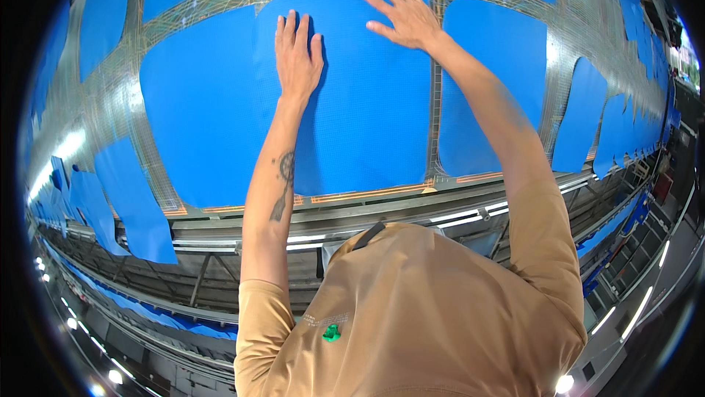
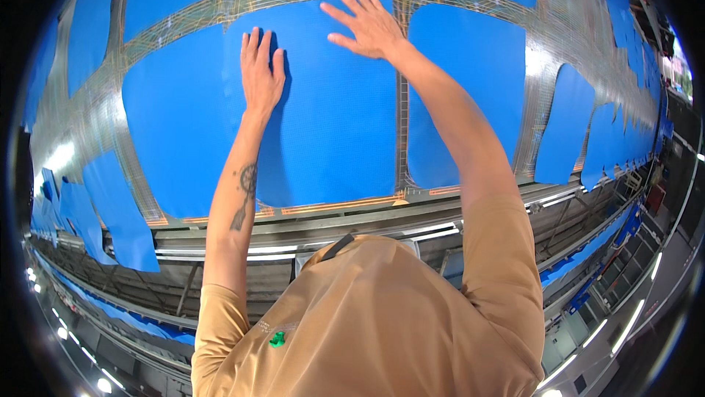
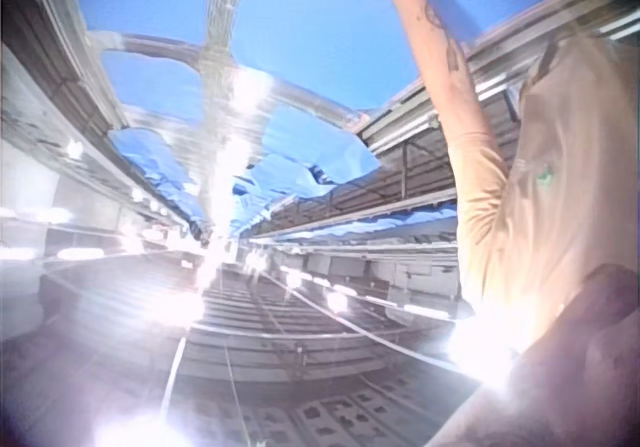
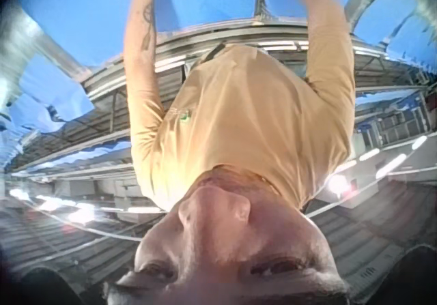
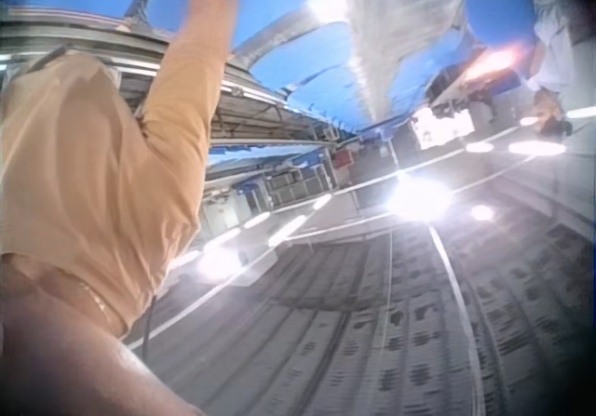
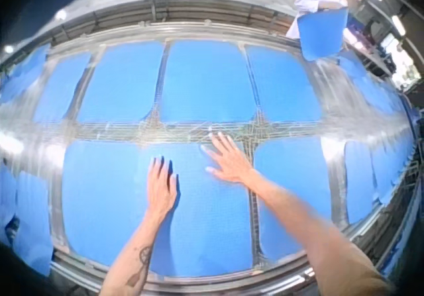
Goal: The person places blue protective film sheets onto a curved metal surface, aligning them within a grid pattern and smoothing each sheet by hand. A second person assists by placing additional sheets nearby.
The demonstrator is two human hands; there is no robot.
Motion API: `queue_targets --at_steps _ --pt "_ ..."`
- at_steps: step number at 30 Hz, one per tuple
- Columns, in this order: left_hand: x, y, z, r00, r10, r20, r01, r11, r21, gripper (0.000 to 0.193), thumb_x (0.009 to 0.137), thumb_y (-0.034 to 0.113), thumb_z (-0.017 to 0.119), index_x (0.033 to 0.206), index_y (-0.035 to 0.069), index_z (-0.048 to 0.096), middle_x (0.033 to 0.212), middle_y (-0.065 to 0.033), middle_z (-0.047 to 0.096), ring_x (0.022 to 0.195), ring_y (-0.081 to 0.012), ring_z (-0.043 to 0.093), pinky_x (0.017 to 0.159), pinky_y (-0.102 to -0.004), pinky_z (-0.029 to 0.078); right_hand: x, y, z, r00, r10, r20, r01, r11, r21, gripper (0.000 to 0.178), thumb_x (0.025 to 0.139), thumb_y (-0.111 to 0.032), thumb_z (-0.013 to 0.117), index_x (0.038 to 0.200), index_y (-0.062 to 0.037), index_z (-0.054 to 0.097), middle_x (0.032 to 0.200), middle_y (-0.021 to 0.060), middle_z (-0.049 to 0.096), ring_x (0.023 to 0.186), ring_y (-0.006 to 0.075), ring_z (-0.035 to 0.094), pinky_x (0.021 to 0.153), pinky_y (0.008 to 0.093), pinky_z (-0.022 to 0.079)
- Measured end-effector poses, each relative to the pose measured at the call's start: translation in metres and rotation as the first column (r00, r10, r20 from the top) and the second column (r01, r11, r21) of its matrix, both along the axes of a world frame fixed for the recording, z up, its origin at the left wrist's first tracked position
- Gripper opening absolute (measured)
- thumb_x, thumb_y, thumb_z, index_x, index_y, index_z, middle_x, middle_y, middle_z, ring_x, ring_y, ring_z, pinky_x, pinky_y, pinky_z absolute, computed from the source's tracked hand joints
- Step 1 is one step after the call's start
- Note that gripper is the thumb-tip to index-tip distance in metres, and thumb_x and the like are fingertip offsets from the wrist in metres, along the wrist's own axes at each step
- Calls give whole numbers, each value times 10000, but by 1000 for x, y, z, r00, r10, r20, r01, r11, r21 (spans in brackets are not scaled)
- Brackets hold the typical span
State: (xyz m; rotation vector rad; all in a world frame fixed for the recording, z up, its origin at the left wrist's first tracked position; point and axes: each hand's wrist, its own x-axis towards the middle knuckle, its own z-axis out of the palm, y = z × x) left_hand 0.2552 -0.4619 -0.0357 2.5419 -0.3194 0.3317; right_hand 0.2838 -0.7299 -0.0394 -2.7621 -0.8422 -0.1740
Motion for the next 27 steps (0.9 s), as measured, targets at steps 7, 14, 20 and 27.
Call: queue_targets --at_steps 7,14,20,27 --pt "-151 -12 16 938 -194 -287 278 915 292 580 1045 326 455 1576 94 446 1672 -224 308 1535 -483 261 1243 -615 175 -245 76 10 913 30 -407 45 984 172 970 927 -525 619 1595 82 262 1686 280 222 1582 400 209 1297 494 165" --pt "-338 28 34 835 -126 -536 316 907 279 578 1070 276 440 1610 78 376 1703 -242 206 1564 -496 146 1247 -640 101 -306 44 2 867 366 -339 -252 908 334 769 985 -540 539 1616 -138 364 1712 133 264 1584 340 226 1296 503 162" --pt "-352 4 70 840 -71 -538 137 987 83 572 1078 219 511 1585 -6 373 1675 -261 273 1561 -447 224 1256 -562 178 -100 31 1 911 -403 -89 409 910 68 746 1008 -609 459 1626 -206 347 1718 167 224 1581 402 184 1284 564 121" --pt "-347 6 76 899 175 -401 -240 964 -118 527 1122 257 447 1537 -66 412 1635 -278 350 1547 -422 286 1258 -481 233 -380 154 11 977 131 -167 -86 963 254 801 992 -520 508 1574 14 372 1673 227 290 1561 394 243 1280 496 188"
